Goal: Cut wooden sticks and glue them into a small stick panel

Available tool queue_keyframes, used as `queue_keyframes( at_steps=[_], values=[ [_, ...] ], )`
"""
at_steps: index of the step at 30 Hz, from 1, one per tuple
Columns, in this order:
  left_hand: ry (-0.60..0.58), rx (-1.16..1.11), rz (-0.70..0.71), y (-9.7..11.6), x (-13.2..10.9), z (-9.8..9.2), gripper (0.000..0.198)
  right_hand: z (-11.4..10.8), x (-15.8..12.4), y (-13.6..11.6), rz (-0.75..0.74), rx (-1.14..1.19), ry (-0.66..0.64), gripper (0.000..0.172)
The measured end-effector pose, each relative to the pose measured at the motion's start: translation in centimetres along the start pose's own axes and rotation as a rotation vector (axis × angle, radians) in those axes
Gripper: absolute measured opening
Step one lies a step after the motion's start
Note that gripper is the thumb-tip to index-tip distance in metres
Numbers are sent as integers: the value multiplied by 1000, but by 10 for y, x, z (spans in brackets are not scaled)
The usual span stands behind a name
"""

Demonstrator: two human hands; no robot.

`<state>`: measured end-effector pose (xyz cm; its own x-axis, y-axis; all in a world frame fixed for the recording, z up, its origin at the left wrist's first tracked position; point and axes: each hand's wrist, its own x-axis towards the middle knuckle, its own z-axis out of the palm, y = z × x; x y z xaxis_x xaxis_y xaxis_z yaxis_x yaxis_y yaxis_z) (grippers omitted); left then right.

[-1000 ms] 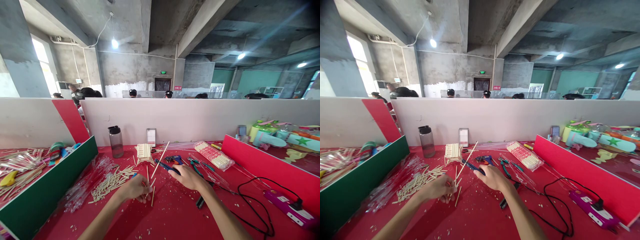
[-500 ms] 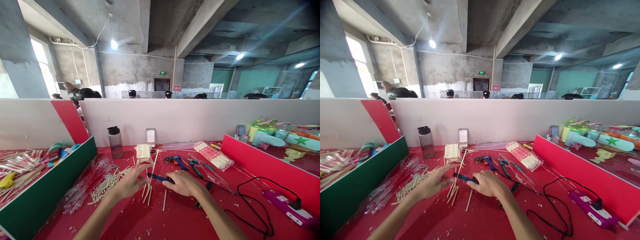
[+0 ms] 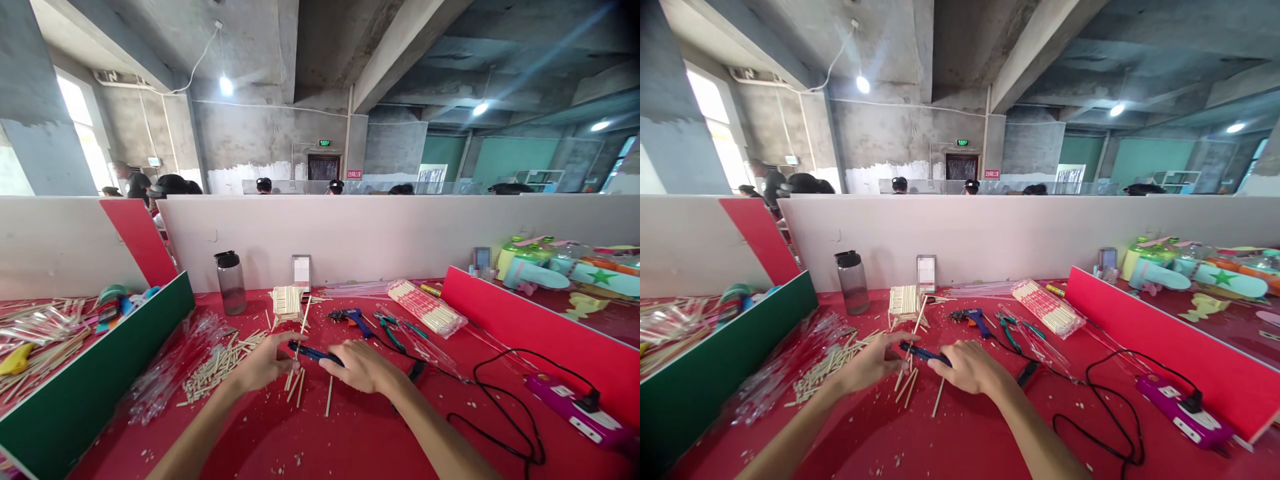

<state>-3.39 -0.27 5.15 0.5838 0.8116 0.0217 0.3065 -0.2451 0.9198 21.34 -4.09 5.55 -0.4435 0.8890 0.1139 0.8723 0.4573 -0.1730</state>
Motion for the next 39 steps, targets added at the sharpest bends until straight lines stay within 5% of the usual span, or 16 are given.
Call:
queue_keyframes(
  at_steps=[15, 23, 28, 33, 39],
  values=[
    [37, 92, 70, -15, 7, -8, 55, -3, 5, -3, -51, -127, 21, 51],
    [25, 82, 38, 2, 2, -3, 56, -2, -2, 2, 11, -114, 9, 58],
    [36, 39, 8, 12, -4, -12, 61, -5, -10, 10, 159, -150, -6, 60],
    [86, 347, -44, 2, -6, -18, 49, 11, -11, 11, 396, -191, 36, 58],
    [155, 580, 67, -15, -6, -12, 34, 40, -7, 9, 466, -236, 119, 45]
  ],
)
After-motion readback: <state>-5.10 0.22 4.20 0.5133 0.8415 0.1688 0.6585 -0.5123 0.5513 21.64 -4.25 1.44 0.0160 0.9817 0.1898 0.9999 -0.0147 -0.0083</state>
